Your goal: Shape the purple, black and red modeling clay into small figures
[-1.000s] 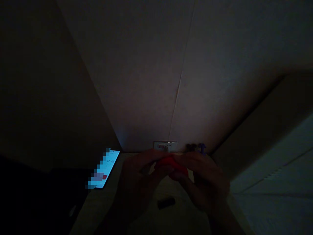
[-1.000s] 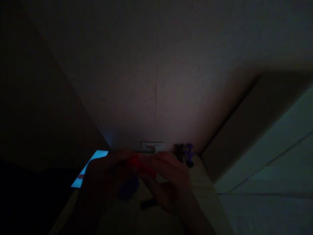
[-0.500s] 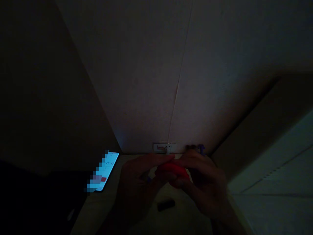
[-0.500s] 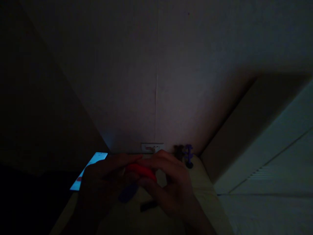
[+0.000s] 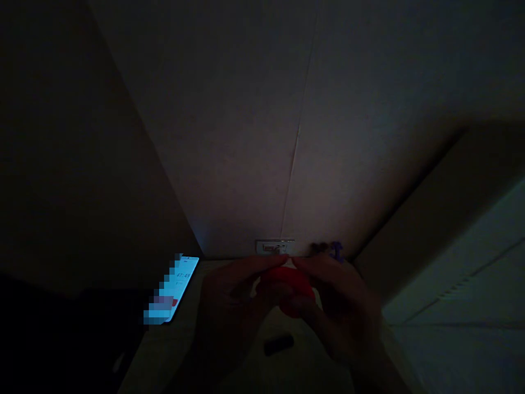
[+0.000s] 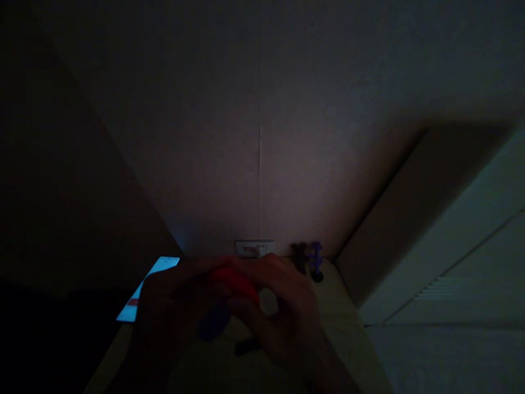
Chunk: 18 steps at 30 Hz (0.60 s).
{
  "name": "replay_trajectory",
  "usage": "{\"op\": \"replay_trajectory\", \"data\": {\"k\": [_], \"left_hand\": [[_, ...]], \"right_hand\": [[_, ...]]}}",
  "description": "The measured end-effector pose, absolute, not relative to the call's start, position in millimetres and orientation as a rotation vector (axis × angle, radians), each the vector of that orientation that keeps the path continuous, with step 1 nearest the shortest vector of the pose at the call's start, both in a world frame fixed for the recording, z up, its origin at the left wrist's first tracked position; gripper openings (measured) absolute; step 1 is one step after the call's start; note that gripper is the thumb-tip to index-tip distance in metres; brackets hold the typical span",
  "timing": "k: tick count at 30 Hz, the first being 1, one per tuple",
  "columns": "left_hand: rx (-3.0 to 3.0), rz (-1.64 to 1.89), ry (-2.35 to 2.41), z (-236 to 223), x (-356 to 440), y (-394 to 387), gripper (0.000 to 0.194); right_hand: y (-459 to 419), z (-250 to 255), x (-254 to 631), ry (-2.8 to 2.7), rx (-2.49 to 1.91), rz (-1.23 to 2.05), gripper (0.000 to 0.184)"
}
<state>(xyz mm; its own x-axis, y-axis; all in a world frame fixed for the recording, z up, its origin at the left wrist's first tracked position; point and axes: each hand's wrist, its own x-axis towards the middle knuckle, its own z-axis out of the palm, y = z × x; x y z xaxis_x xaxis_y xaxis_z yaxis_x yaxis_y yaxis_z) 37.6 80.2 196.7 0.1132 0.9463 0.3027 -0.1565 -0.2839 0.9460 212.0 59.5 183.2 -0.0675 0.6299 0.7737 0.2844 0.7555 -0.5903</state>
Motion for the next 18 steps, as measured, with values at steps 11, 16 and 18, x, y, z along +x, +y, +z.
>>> {"op": "replay_trajectory", "data": {"k": [11,16,18], "left_hand": [[1.256,1.356,0.889,194.4,40.7,83.0,0.010],[1.281,1.334,0.923,191.4,39.3,86.5,0.007],[1.266,1.335,0.921,191.1,39.8,87.1,0.007]], "right_hand": [[61.8,182.8,209.2,-1.799,-0.781,0.078,0.031],[61.7,178.2,210.1,-1.891,-0.807,-0.102,0.028],[61.9,176.7,211.3,-1.920,-0.821,-0.156,0.031]]}}
